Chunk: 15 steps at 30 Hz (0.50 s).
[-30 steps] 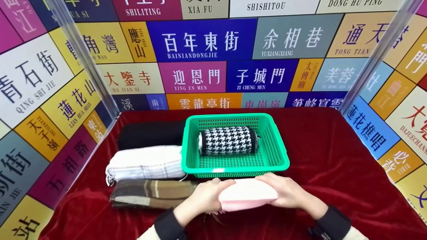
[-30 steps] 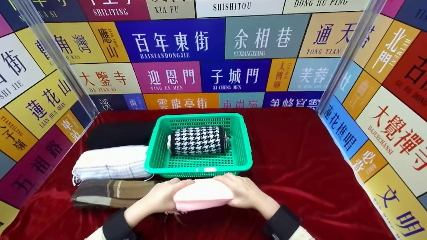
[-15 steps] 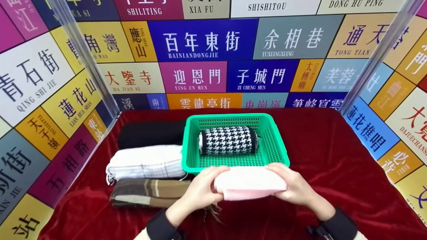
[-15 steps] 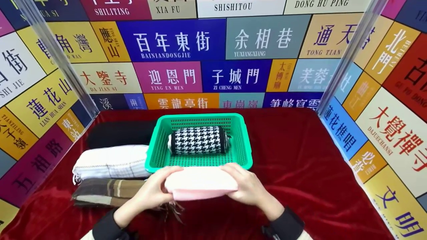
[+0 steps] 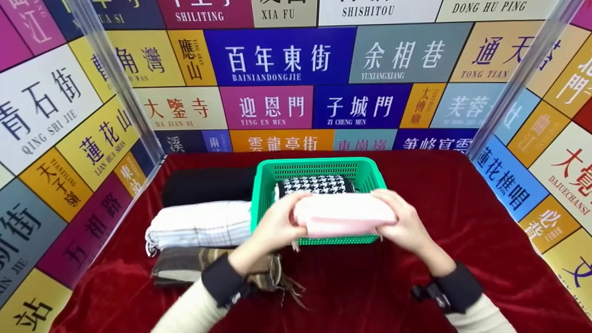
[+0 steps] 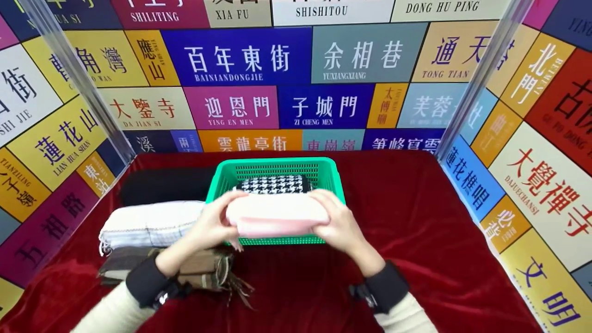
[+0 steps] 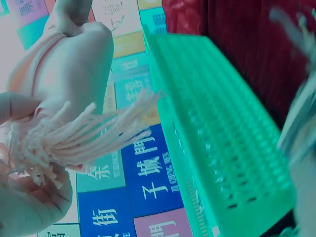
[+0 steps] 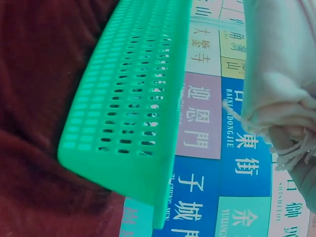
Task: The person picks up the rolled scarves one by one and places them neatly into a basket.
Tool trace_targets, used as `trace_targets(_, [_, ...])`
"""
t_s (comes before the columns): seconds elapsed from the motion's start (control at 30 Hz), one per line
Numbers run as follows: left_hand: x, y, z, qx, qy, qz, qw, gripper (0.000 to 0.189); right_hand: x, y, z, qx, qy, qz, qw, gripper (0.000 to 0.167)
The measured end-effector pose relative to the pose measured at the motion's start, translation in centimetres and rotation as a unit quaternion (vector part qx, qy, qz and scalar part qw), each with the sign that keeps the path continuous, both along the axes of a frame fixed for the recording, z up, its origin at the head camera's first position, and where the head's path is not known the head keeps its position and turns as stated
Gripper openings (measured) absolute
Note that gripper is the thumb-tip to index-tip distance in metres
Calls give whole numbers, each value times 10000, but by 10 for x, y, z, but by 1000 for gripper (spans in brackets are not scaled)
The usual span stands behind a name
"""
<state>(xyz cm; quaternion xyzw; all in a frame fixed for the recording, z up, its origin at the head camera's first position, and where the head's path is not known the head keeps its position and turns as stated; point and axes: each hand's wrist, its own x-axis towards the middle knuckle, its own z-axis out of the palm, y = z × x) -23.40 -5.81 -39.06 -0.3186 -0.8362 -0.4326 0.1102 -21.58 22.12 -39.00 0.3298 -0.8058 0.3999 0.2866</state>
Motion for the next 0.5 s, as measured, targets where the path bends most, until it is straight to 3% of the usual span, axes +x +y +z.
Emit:
trace_targets(0.07, [-12, -1, 9, -93, -431, -12, 9990, 64, -13, 0, -3, -53, -201, -196, 9996, 58])
trace_targets(0.23, [-42, -1, 20, -693, -943, 169, 9930, 63, -49, 6, -16, 30, -1179, -589, 9913, 60])
trace_targets(0.5, [-80, 2, 11, -1497, -1366, 338, 9787, 59, -86, 6, -18, 637, -2388, -433, 9680, 64])
